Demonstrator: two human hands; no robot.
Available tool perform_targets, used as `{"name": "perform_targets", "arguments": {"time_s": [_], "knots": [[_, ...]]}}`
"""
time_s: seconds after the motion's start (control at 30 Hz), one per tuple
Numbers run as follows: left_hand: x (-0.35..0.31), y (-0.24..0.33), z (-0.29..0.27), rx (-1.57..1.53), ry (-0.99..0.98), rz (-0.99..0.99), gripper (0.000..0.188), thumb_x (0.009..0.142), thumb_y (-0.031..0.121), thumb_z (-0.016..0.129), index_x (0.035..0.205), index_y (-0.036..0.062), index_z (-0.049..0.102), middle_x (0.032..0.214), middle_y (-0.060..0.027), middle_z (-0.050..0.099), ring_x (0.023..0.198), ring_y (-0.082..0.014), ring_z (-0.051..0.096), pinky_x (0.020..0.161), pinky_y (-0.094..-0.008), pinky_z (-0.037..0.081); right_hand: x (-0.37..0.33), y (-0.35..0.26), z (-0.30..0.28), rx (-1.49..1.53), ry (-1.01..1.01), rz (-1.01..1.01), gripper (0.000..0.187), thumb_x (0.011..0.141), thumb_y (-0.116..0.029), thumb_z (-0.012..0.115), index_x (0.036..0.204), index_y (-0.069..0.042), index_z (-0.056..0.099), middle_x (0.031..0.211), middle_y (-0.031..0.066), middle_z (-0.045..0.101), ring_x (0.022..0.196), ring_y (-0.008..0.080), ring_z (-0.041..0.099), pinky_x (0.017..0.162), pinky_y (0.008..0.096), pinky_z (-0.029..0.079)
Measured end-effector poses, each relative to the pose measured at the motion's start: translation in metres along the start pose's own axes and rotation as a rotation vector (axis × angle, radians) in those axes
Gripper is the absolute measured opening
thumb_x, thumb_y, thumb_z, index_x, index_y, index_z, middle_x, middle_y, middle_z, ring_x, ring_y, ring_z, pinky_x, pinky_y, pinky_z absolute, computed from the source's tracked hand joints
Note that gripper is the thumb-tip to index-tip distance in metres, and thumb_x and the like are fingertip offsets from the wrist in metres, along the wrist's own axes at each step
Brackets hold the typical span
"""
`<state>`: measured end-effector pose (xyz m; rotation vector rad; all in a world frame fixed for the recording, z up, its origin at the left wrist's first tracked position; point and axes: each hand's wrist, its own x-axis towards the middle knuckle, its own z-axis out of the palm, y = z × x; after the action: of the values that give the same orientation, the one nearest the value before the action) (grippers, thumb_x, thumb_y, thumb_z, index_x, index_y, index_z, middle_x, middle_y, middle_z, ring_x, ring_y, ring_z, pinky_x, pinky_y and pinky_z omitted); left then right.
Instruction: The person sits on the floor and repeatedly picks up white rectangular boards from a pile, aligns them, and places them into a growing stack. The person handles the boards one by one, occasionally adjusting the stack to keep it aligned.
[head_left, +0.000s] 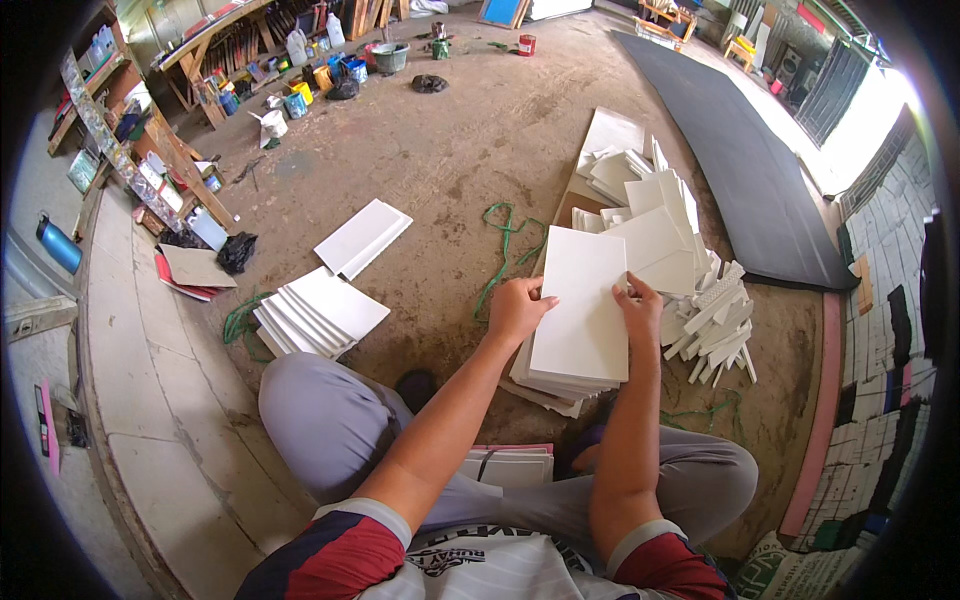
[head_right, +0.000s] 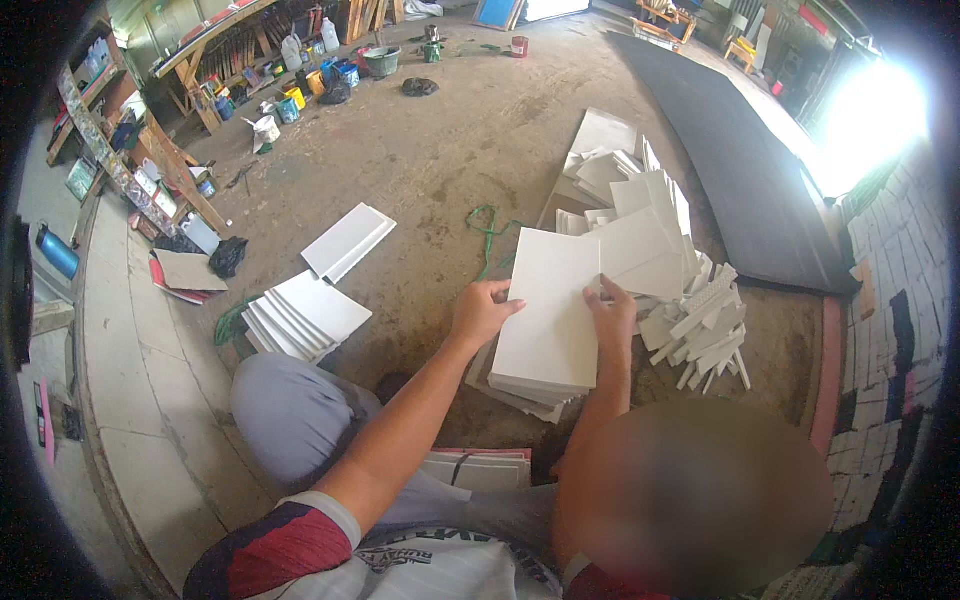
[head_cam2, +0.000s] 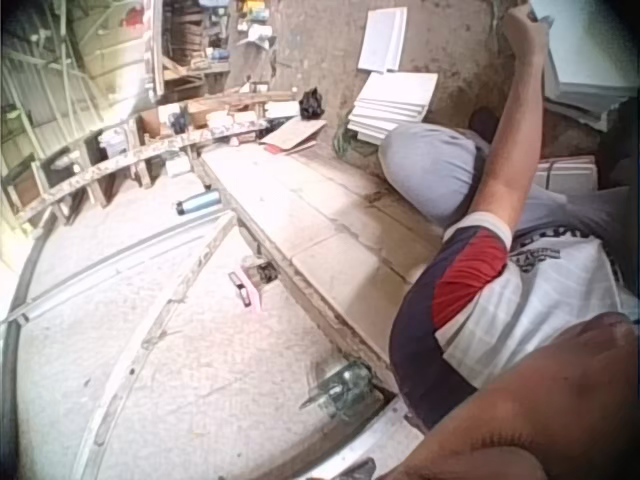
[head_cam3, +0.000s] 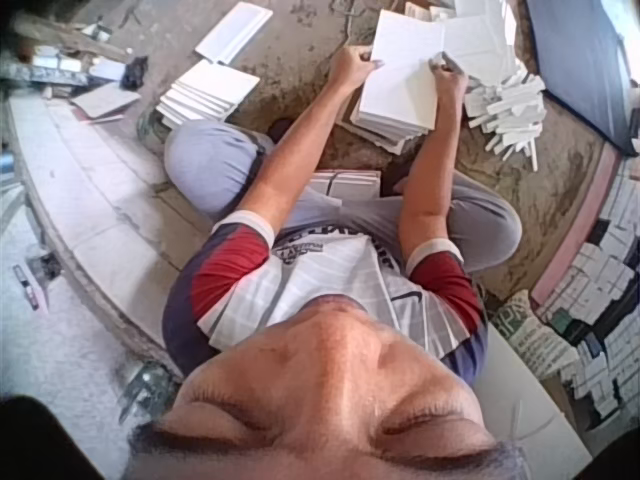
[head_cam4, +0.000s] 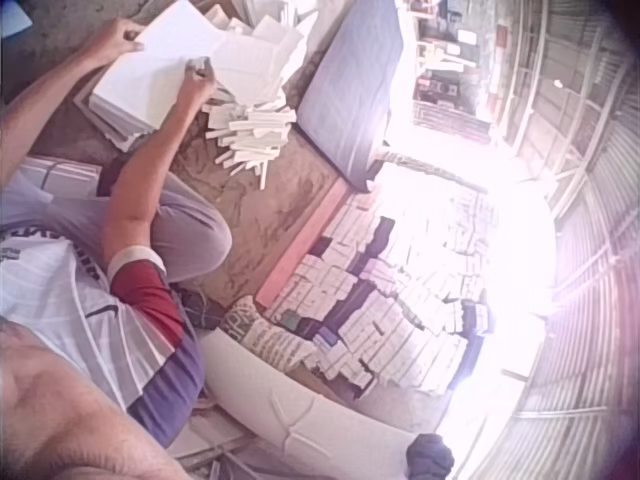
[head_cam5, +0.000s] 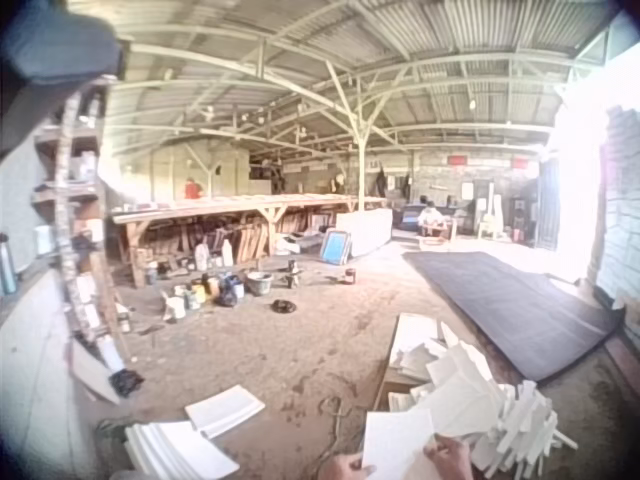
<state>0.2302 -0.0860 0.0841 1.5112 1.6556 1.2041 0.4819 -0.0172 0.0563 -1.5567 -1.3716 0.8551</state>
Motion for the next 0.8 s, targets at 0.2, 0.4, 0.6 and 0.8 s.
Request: {"name": "perform_targets", "arguments": {"time_s": [0.2,0.4,0.6,0.8], "knots": [[-0.005,0.000,0.001,0.044,-0.020,-0.014,0.030,0.080,0.024,0.085,0.105,0.0092,0.078,0.065,-0.0088,0.063,0.058,-0.0240,0.062,0.058,-0.0399,0.048,-0.006,-0.003,0.000,0.093,0.011,0.002,0.055,0.087,-0.009,0.084,0.136,0.005,0.065,0.086,-0.0042,0.055,0.074,0.0072,0.050,0.067,0.0226,0.044],[-0.009,0.000,-0.001,0.067,-0.030,-0.052,0.036,0.079,0.025,0.086,0.110,0.0099,0.078,0.069,-0.0075,0.066,0.062,-0.0240,0.065,0.061,-0.0399,0.051,-0.013,-0.012,-0.003,-0.103,-0.014,0.025,0.057,0.085,-0.012,0.085,0.137,0.000,0.067,0.087,-0.0002,0.059,0.074,0.0106,0.053,0.068,0.0263,0.048],[-0.005,0.000,-0.009,0.095,-0.054,-0.159,0.052,0.079,0.033,0.087,0.123,0.0077,0.075,0.083,-0.0089,0.073,0.075,-0.0246,0.071,0.069,-0.0385,0.055,-0.034,-0.075,0.000,-0.528,0.169,-0.015,0.058,0.087,-0.032,0.081,0.136,-0.004,0.066,0.109,0.0182,0.071,0.102,0.0334,0.069,0.095,0.0444,0.053],[0.025,-0.049,-0.035,-0.208,0.036,-0.265,0.054,0.087,0.036,0.082,0.123,-0.0031,0.071,0.093,-0.0116,0.076,0.079,-0.0174,0.070,0.071,-0.0326,0.055,-0.070,-0.151,0.083,-0.120,0.086,-0.379,0.044,0.092,-0.015,0.078,0.132,-0.003,0.066,0.105,0.0148,0.067,0.088,0.0261,0.066,0.080,0.0369,0.055]]}}
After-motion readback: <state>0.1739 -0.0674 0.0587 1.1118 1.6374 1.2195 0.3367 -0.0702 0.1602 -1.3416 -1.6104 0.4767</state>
